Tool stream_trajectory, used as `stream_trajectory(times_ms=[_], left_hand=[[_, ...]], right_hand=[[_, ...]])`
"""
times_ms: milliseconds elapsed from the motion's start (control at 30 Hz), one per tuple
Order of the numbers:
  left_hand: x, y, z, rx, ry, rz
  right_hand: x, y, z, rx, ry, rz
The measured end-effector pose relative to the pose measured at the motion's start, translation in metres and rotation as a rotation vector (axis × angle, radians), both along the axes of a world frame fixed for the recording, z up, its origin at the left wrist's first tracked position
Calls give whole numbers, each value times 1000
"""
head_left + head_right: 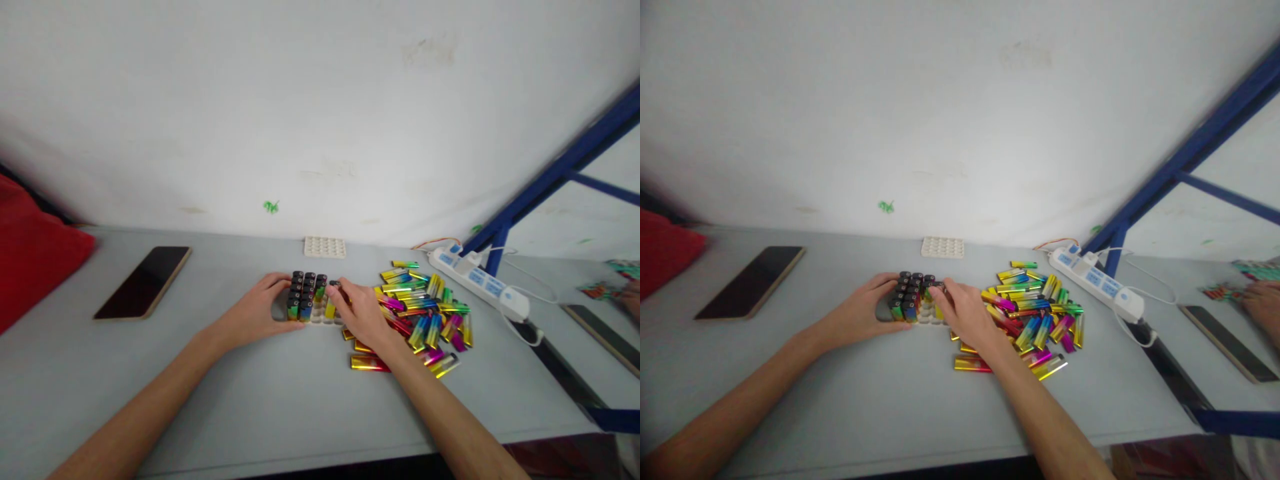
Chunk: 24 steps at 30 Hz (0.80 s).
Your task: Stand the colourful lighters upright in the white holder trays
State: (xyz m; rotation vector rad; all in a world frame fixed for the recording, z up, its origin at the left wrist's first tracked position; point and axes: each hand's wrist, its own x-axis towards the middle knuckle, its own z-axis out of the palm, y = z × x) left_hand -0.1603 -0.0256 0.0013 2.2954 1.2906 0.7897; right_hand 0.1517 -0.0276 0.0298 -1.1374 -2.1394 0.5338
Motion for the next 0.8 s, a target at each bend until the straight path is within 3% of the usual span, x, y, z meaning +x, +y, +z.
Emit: stream_trajectory(times_ms=[167,500,667,800], left_hand=[[0,0,-1,-2,-4,3],[0,2,0,-18,-36,-4],[0,3,0,-2,-26,12],[-1,3,2,-9,11,30]], right_hand=[[-6,1,-4,-52,-86,-7],[-9,0,13,35,-466,36],[1,4,8,31,-325,80],[22,15,7,69,-241,-12]])
